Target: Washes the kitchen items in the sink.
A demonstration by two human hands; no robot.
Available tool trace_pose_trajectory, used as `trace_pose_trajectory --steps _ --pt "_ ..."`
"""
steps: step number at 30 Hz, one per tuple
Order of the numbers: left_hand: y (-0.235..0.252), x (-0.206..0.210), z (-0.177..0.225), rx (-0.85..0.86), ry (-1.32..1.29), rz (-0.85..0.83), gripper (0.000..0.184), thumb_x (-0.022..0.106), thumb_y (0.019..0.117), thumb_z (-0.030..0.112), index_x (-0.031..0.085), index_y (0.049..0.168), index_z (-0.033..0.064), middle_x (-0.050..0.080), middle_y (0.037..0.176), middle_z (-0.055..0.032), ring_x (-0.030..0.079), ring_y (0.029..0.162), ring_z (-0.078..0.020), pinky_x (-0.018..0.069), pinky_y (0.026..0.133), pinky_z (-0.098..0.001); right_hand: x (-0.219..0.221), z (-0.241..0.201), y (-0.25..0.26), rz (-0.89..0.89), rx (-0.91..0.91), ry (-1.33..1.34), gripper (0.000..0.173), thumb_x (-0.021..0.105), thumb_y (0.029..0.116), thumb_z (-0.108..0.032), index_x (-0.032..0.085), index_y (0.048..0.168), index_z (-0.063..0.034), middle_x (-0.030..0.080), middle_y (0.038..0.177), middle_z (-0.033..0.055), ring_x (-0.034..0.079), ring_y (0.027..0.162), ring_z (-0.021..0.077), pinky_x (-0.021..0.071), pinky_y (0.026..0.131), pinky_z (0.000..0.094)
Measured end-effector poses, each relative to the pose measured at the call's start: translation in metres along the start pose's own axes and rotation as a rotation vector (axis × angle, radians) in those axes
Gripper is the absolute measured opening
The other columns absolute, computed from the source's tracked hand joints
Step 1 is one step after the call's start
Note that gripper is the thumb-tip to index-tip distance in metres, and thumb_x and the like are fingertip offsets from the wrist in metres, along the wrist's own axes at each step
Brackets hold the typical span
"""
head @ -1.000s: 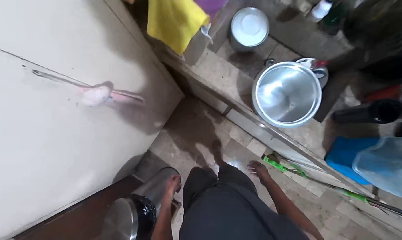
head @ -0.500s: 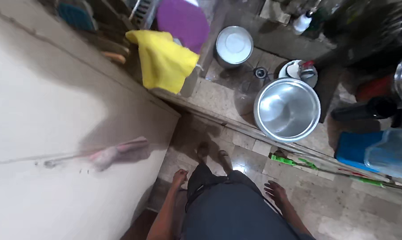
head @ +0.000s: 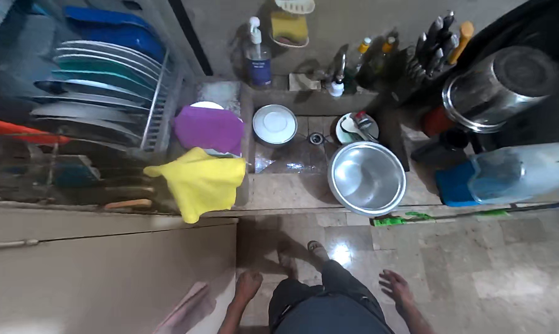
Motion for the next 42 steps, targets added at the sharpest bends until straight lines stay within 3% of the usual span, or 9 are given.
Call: trace_pose_trajectory --steps 4,8,16,19,23,29,32,39,42 --pt "0.014 -0.037 0.074 0.152 -0.064 0.117 0.025 0.058 0.0979 0.02 0.072 0.094 0.0001 0.069 0.089 -0.0172 0.067 0.087 -0.0318 0.0538 0.084 -0.0565 0.004 -0.07 -0.001 0.055 -0.228 0.048 0.044 0.055 0.1067 -0.03 0.055 0.138 0.0 0.065 0.127 0.0208 0.068 0.105 0.031 0.0575 0.085 0.0496" --pt "0.021 -0.054 0.137 0.345 -0.14 0.25 0.025 0.058 0.0964 0.017 0.062 0.077 0.0025 0.057 0.07 -0.0085 0.058 0.068 -0.022 0.051 0.066 -0.0455 0.011 -0.14 -0.004 0.046 -0.409 0.119 0.045 0.055 0.1061 -0.03 0.054 0.14 -0.0002 0.066 0.124 0.0179 0.07 0.098 0.0268 0.06 0.08 0.0447" --pt "0.038 -0.084 0.222 0.715 -0.147 0.456 0.044 0.068 0.0968 0.026 0.053 0.062 0.0038 0.052 0.063 -0.0045 0.052 0.059 -0.013 0.0465 0.057 -0.0317 0.025 -0.234 0.024 -0.101 -0.436 0.226 0.049 0.041 0.1103 -0.037 0.046 0.147 -0.0042 0.072 0.097 0.0124 0.072 0.079 0.0244 0.0616 0.066 0.0402" --pt "0.044 -0.101 0.26 0.726 -0.195 0.501 0.047 0.061 0.1017 0.026 0.057 0.06 0.0051 0.055 0.063 -0.0017 0.054 0.062 -0.0102 0.0481 0.061 -0.0292 0.03 -0.256 0.049 -0.1 -0.407 0.254 0.049 0.041 0.1104 -0.038 0.049 0.144 -0.0034 0.07 0.088 0.0112 0.071 0.072 0.0226 0.0612 0.064 0.0398" --pt "0.055 -0.112 0.306 0.654 -0.217 0.498 0.049 0.044 0.1078 0.027 0.059 0.067 0.0058 0.055 0.065 -0.0007 0.054 0.06 -0.0094 0.0487 0.059 -0.0295 0.031 -0.277 0.073 -0.12 -0.419 0.219 0.049 0.047 0.1084 -0.037 0.052 0.14 -0.0007 0.07 0.096 0.0116 0.07 0.076 0.0197 0.0619 0.067 0.0389" --pt "0.064 -0.111 0.277 0.448 0.038 0.199 0.043 0.05 0.1056 0.042 0.071 0.098 0.0048 0.068 0.079 -0.0066 0.066 0.071 -0.0173 0.0573 0.069 -0.0421 0.03 -0.293 0.081 -0.118 -0.494 0.207 0.044 0.053 0.1061 -0.028 0.054 0.139 0.0008 0.073 0.096 0.011 0.072 0.079 0.0176 0.0624 0.073 0.0364" --pt "0.068 -0.116 0.249 0.413 0.096 0.103 0.047 0.049 0.1057 0.048 0.072 0.1 0.0077 0.068 0.08 -0.0054 0.067 0.074 -0.0178 0.0575 0.073 -0.0446 0.034 -0.289 0.076 -0.069 -0.492 0.25 0.043 0.051 0.1071 -0.028 0.055 0.139 0.0008 0.073 0.098 0.012 0.072 0.079 0.018 0.0625 0.073 0.0374" --pt "0.074 -0.153 0.266 0.501 0.026 0.153 0.032 0.056 0.104 0.037 0.071 0.107 0.0091 0.07 0.085 -0.0024 0.067 0.073 -0.0116 0.0584 0.07 -0.0342 0.042 -0.299 0.078 0.057 -0.511 0.294 0.038 0.051 0.1081 -0.028 0.064 0.13 0.001 0.073 0.105 0.0094 0.071 0.089 0.0133 0.0613 0.082 0.0337" --pt "0.073 -0.16 0.271 0.55 0.014 0.163 0.031 0.057 0.1038 0.036 0.072 0.107 0.0091 0.071 0.086 -0.0021 0.067 0.074 -0.0109 0.0586 0.069 -0.033 0.038 -0.302 0.078 0.135 -0.494 0.258 0.039 0.051 0.1078 -0.033 0.066 0.125 -0.0007 0.072 0.097 0.0073 0.069 0.081 0.0116 0.0597 0.076 0.0327"
Point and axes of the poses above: each hand's wrist, its own y-axis towards the middle knuckle, its own x-axis out of the palm, z = x × y, the point moved 4 cm from there along y, towards the middle knuckle
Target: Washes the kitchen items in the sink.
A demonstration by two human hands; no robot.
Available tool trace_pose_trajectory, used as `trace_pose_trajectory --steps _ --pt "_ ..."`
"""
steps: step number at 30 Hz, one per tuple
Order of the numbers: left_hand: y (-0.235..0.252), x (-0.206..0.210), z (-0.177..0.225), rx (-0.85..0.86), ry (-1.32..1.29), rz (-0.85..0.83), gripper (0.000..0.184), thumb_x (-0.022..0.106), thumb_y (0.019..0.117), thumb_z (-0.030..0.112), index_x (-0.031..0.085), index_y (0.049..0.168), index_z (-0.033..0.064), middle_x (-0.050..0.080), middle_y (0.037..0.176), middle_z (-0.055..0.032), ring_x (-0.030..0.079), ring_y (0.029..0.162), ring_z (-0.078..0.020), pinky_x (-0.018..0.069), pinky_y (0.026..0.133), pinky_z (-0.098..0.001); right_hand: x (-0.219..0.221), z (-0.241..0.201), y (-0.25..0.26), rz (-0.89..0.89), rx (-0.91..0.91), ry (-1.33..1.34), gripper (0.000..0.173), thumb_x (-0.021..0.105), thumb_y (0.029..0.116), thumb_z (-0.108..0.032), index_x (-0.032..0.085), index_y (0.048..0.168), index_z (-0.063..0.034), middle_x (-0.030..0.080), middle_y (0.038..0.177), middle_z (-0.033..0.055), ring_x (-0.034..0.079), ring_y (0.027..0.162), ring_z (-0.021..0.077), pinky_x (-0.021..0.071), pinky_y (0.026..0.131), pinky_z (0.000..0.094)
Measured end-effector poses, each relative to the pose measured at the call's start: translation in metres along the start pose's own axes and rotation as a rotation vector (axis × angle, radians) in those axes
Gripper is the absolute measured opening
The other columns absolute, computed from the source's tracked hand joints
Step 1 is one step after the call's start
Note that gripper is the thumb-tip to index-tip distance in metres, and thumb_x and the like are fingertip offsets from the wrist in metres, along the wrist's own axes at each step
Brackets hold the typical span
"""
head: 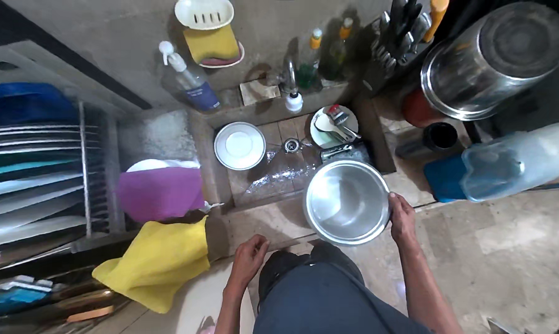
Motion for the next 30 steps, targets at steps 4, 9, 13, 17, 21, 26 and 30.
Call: trace_pose_trajectory --steps 4,9,13,17,21,26,30 --pt "0.009 -0.001 0.009 0.064 -0.069 -0.001 0.029 0.058 0.1032 0.034 0.073 0.105 0.0089 0.072 0.086 -0.001 0.068 0.075 -0.0091 0.0594 0.07 -0.031 -0.008 -0.02 0.004 0.079 -0.071 -0.185 0.043 0.052 0.1059 -0.035 0.065 0.125 0.0015 0.068 0.095 0.0098 0.064 0.077 0.0136 0.0561 0.071 0.0338" --pt "0.035 0.018 0.047 0.173 -0.18 -0.071 0.029 0.057 0.1045 0.033 0.074 0.102 0.009 0.072 0.088 -0.0007 0.068 0.077 -0.0083 0.0589 0.073 -0.0304 0.024 -0.085 0.059 -0.057 -0.237 -0.502 0.044 0.066 0.0982 -0.036 0.067 0.125 -0.0016 0.069 0.116 0.0195 0.068 0.105 0.0302 0.0542 0.095 0.0512" --pt "0.053 0.038 0.076 0.159 -0.152 -0.082 0.033 0.055 0.1053 0.037 0.074 0.107 0.0102 0.072 0.088 -0.0002 0.068 0.079 -0.0095 0.0591 0.074 -0.0321 0.102 -0.115 0.16 -0.254 -0.333 -0.789 0.051 0.07 0.0962 -0.04 0.066 0.13 -0.0026 0.067 0.123 0.0245 0.065 0.115 0.0422 0.0491 0.101 0.0638" --pt "0.063 0.059 0.094 0.021 -0.144 -0.117 0.037 0.054 0.1043 0.044 0.074 0.11 0.0128 0.073 0.091 0.0012 0.07 0.081 -0.0092 0.0604 0.076 -0.0343 0.178 -0.099 0.268 -0.299 -0.297 -1.019 0.067 0.066 0.0936 -0.054 0.061 0.137 -0.0034 0.061 0.132 0.0305 0.055 0.126 0.0518 0.0413 0.103 0.0722" --pt "0.064 0.067 0.096 -0.09 -0.184 -0.059 0.034 0.06 0.102 0.043 0.074 0.099 0.0121 0.073 0.086 0.0031 0.07 0.078 -0.0066 0.0608 0.072 -0.0301 0.229 -0.084 0.317 -0.295 -0.367 -1.108 0.074 0.068 0.0912 -0.054 0.058 0.137 0.0032 0.056 0.138 0.0332 0.047 0.133 0.0545 0.0343 0.107 0.0749" --pt "0.067 0.075 0.093 -0.221 -0.458 -0.011 0.028 0.075 0.0942 0.027 0.064 0.111 0.0067 0.075 0.087 0.0024 0.073 0.074 -0.0082 0.0632 0.069 -0.0286 0.26 -0.076 0.343 -0.285 -0.247 -1.205 0.073 0.073 0.0885 -0.055 0.061 0.135 -0.0005 0.059 0.137 0.0293 0.052 0.13 0.0507 0.0378 0.105 0.0731" --pt "0.072 0.078 0.095 -0.271 -0.537 -0.078 0.034 0.076 0.0933 0.022 0.06 0.119 0.0064 0.076 0.088 0.0015 0.074 0.076 -0.011 0.064 0.072 -0.0312 0.254 -0.071 0.355 -0.36 -0.218 -1.169 0.062 0.074 0.0887 -0.048 0.065 0.129 -0.0022 0.06 0.133 0.0308 0.055 0.126 0.0517 0.0417 0.1 0.0748"
Point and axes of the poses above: each hand's wrist, its own y-axis towards the middle knuckle, its own x-axis out of the palm, z = x × y, the point moved 4 cm from there along y, towards the middle knuckle
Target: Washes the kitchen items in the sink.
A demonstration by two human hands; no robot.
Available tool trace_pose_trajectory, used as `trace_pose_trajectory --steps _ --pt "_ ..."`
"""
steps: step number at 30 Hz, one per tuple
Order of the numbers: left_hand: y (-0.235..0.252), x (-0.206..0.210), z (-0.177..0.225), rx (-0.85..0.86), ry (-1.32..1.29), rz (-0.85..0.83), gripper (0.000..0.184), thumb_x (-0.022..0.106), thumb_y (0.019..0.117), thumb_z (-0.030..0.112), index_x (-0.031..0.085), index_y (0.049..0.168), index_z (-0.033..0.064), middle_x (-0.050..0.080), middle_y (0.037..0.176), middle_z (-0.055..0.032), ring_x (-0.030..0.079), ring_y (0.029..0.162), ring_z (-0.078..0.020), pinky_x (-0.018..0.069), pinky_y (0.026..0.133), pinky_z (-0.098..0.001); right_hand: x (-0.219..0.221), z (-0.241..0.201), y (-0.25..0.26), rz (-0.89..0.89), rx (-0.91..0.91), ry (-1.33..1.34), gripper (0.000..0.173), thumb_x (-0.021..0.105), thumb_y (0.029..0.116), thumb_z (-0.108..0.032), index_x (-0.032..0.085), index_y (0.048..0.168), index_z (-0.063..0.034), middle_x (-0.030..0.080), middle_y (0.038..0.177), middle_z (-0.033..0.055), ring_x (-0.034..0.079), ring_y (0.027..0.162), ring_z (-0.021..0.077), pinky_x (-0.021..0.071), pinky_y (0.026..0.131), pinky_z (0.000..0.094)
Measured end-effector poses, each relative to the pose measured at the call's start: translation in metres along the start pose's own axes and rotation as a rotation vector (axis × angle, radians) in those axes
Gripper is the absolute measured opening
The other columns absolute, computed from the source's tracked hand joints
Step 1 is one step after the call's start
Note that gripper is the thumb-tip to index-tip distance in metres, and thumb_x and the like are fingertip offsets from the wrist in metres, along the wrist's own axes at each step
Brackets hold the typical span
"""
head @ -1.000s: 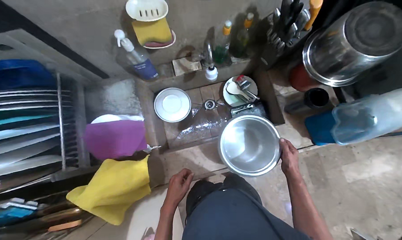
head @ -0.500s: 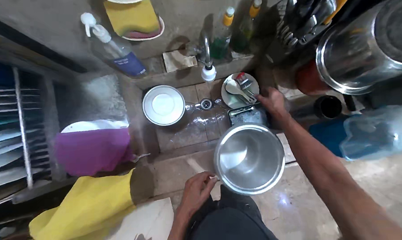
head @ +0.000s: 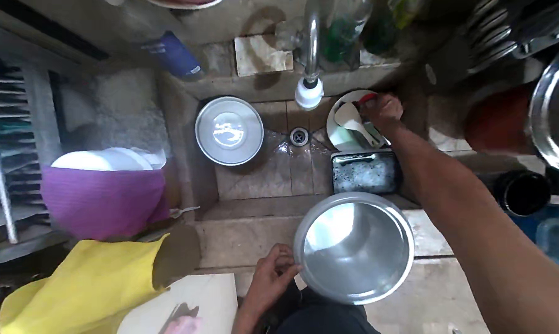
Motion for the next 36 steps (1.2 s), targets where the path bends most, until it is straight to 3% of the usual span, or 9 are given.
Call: trace_pose_trajectory --steps 3,7,11,16,20,23,26,30,36 --pt "0.009 0.004 0.006 0.012 0.014 -0.061 0.035 0.074 0.0949 0.024 0.06 0.121 0.0066 0.077 0.091 0.0017 0.075 0.079 -0.0109 0.0644 0.074 -0.032 -0.014 0.007 -0.003 0.003 -0.082 0.217 0.056 0.077 0.0874 -0.044 0.069 0.124 -0.0026 0.066 0.124 0.0271 0.061 0.12 0.0458 0.0453 0.101 0.0701" --pt "0.021 0.014 0.015 0.026 0.052 -0.13 0.035 0.074 0.0957 0.026 0.06 0.121 0.0062 0.077 0.092 0.0014 0.074 0.08 -0.0104 0.0638 0.075 -0.0317 -0.044 0.001 -0.04 -0.105 -0.122 0.833 0.042 0.073 0.0911 -0.034 0.069 0.123 -0.0067 0.072 0.112 0.0091 0.069 0.1 0.0185 0.0582 0.09 0.0417" --pt "0.031 0.029 0.021 0.045 0.089 -0.201 0.034 0.072 0.0968 0.03 0.06 0.12 0.008 0.076 0.093 0.0021 0.074 0.082 -0.0093 0.0632 0.076 -0.0315 -0.076 -0.011 -0.074 -0.223 -0.117 1.166 0.043 0.066 0.0967 -0.036 0.062 0.127 -0.0062 0.071 0.11 0.008 0.07 0.097 0.0197 0.0607 0.086 0.0418" --pt "0.042 0.038 0.026 0.072 0.089 -0.238 0.039 0.073 0.0951 0.03 0.061 0.122 0.0047 0.076 0.096 -0.0022 0.074 0.084 -0.0118 0.0633 0.079 -0.0343 -0.137 -0.034 -0.141 0.021 -0.338 0.821 0.062 0.071 0.0934 -0.031 0.05 0.148 -0.0112 0.065 0.128 0.0093 0.067 0.108 0.0181 0.0591 0.092 0.0388" --pt "0.048 0.021 0.031 0.093 0.135 -0.32 0.041 0.074 0.0946 0.033 0.064 0.123 0.0043 0.075 0.1 -0.0061 0.073 0.089 -0.0155 0.0615 0.084 -0.0392 -0.136 -0.023 -0.176 0.185 -0.386 0.379 0.06 0.08 0.0859 -0.037 0.059 0.138 -0.0169 0.066 0.123 0.022 0.066 0.109 0.0411 0.0514 0.089 0.0679" --pt "0.059 -0.007 0.037 0.146 0.202 -0.297 0.043 0.074 0.0942 0.037 0.065 0.121 0.0044 0.076 0.099 -0.007 0.073 0.087 -0.0167 0.0617 0.083 -0.0413 -0.145 -0.04 -0.215 0.184 -0.433 0.59 0.064 0.082 0.0815 -0.028 0.057 0.138 -0.0104 0.067 0.123 0.015 0.067 0.106 0.0227 0.0577 0.091 0.0449" --pt "0.082 -0.055 0.062 0.248 0.194 -0.093 0.038 0.073 0.0953 0.035 0.067 0.117 0.0047 0.074 0.096 -0.007 0.072 0.084 -0.0157 0.0615 0.081 -0.0391 -0.156 -0.093 -0.25 0.107 -0.592 0.707 0.063 0.082 0.082 -0.023 0.058 0.138 -0.0071 0.069 0.12 0.0101 0.07 0.102 0.0153 0.0612 0.089 0.0346" --pt "0.102 -0.115 0.111 0.409 0.131 0.176 0.029 0.069 0.0974 0.027 0.067 0.111 0.0009 0.073 0.091 -0.0069 0.071 0.077 -0.0142 0.0616 0.072 -0.0343 -0.191 -0.205 -0.264 0.201 -0.817 0.713 0.066 0.081 0.0862 -0.022 0.054 0.144 -0.0071 0.067 0.128 0.0102 0.068 0.11 0.0168 0.0588 0.097 0.0381" --pt "0.095 -0.141 0.119 0.503 -0.015 0.263 0.022 0.069 0.0988 0.021 0.066 0.109 0.0009 0.073 0.084 -0.0041 0.072 0.072 -0.0147 0.0638 0.069 -0.0336 -0.232 -0.366 -0.196 0.426 -1.056 0.794 0.056 0.081 0.0857 -0.027 0.06 0.13 -0.0004 0.069 0.118 0.0111 0.07 0.105 0.0162 0.0599 0.092 0.0352"
Point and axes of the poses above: each hand's wrist, its own y-axis towards the middle knuckle, its own x-axis out of the palm, z = x × y, the point moved 4 cm from there along y, towards the middle knuckle
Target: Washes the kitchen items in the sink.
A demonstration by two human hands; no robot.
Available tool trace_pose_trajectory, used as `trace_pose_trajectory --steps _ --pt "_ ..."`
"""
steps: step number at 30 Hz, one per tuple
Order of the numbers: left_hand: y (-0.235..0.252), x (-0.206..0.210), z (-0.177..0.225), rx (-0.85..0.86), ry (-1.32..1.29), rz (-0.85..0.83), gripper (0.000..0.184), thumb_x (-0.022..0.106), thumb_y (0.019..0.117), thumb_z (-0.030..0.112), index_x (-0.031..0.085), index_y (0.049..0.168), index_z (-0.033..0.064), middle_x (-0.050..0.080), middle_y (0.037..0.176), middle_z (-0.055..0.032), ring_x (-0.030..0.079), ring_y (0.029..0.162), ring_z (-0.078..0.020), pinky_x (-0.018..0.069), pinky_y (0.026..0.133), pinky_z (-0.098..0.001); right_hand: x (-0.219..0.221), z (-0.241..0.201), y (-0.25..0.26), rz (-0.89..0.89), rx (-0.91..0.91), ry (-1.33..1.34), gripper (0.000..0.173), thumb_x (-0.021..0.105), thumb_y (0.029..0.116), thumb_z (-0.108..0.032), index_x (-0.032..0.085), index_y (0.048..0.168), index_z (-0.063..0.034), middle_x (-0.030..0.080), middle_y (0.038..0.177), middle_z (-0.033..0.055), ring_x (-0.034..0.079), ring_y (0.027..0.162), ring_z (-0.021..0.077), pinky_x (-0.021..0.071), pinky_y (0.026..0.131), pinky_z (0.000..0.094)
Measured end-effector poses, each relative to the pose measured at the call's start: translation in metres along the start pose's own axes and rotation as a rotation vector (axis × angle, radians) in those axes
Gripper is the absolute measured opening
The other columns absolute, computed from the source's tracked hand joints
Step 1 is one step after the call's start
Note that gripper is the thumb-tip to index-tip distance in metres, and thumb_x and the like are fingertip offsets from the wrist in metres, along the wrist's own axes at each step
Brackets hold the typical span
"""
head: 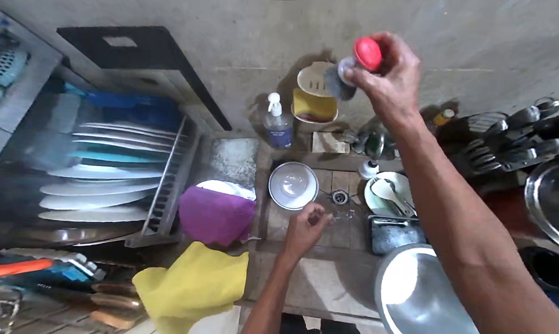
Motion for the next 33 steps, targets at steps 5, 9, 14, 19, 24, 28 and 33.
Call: trace_pose_trajectory --steps 5,9,14,19,24,28,33 --pt "0.014 -0.01 -0.014 -0.109 -0.134 0.124 0.02 0.065 0.0999 0.014 0.065 0.112 -0.0018 0.074 0.086 -0.0062 0.071 0.071 -0.0152 0.0621 0.068 -0.0322 0.045 0.027 0.038 -0.065 0.125 -0.172 0.06 0.081 0.0834 -0.035 0.062 0.133 -0.0079 0.071 0.119 0.0101 0.07 0.103 0.0196 0.0581 0.093 0.0422" --pt "0.075 -0.02 -0.009 -0.201 -0.273 0.211 0.033 0.052 0.1078 0.018 0.057 0.134 -0.0011 0.074 0.112 -0.013 0.073 0.083 -0.019 0.0623 0.076 -0.0369 0.048 0.031 0.028 -0.085 0.126 -0.192 0.077 0.083 0.0829 -0.039 0.052 0.145 -0.007 0.07 0.124 0.0089 0.071 0.104 0.0183 0.059 0.092 0.0392" --pt "0.17 -0.032 0.009 -0.281 -0.497 0.281 0.048 0.04 0.112 0.034 0.041 0.151 0.0066 0.065 0.134 -0.0165 0.074 0.094 -0.0272 0.0627 0.079 -0.0415 0.008 0.022 0.006 -0.106 0.165 -0.07 0.072 0.08 0.0868 -0.038 0.052 0.145 -0.0057 0.063 0.135 0.0095 0.069 0.107 0.0173 0.0601 0.091 0.0348" --pt "0.212 -0.037 0.013 -0.249 -0.566 0.312 0.052 0.033 0.1126 0.042 0.038 0.152 0.0077 0.063 0.137 -0.0176 0.073 0.1 -0.0302 0.0626 0.08 -0.0426 -0.068 0.013 -0.057 -0.129 0.25 0.009 0.046 0.071 0.0961 -0.027 0.061 0.133 -0.0037 0.066 0.13 0.0083 0.07 0.1 0.0164 0.0614 0.087 0.0354" --pt "0.221 -0.037 0.012 -0.216 -0.577 0.369 0.05 0.036 0.113 0.038 0.036 0.151 0.0059 0.065 0.13 -0.0192 0.073 0.099 -0.0316 0.0633 0.079 -0.0436 -0.134 0.037 -0.138 -0.092 0.442 -0.024 0.039 0.066 0.0986 -0.024 0.062 0.131 -0.0013 0.067 0.124 0.0119 0.069 0.105 0.0207 0.06 0.092 0.0403" --pt "0.22 -0.031 0.012 -0.223 -0.575 0.404 0.05 0.037 0.1129 0.038 0.035 0.151 0.0053 0.067 0.127 -0.0187 0.073 0.099 -0.0309 0.063 0.079 -0.0437 -0.152 0.067 -0.184 -0.23 0.641 -0.154 0.034 0.064 0.1011 -0.025 0.066 0.126 -0.0019 0.07 0.114 0.013 0.071 0.098 0.0215 0.0601 0.089 0.0432" --pt "0.215 -0.028 0.014 -0.194 -0.44 0.51 0.05 0.04 0.1124 0.034 0.035 0.154 0.0079 0.065 0.129 -0.019 0.074 0.093 -0.0292 0.0636 0.076 -0.0435 -0.087 0.064 -0.223 -0.713 0.642 -0.199 0.027 0.07 0.0989 -0.026 0.072 0.12 -0.0088 0.074 0.104 0.0103 0.073 0.084 0.0245 0.0615 0.079 0.0504"
Point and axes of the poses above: each hand's wrist, its own y-axis towards the middle knuckle, its own x-axis out of the palm, z = x × y, the point moved 4 cm from there along y, towards the middle knuckle
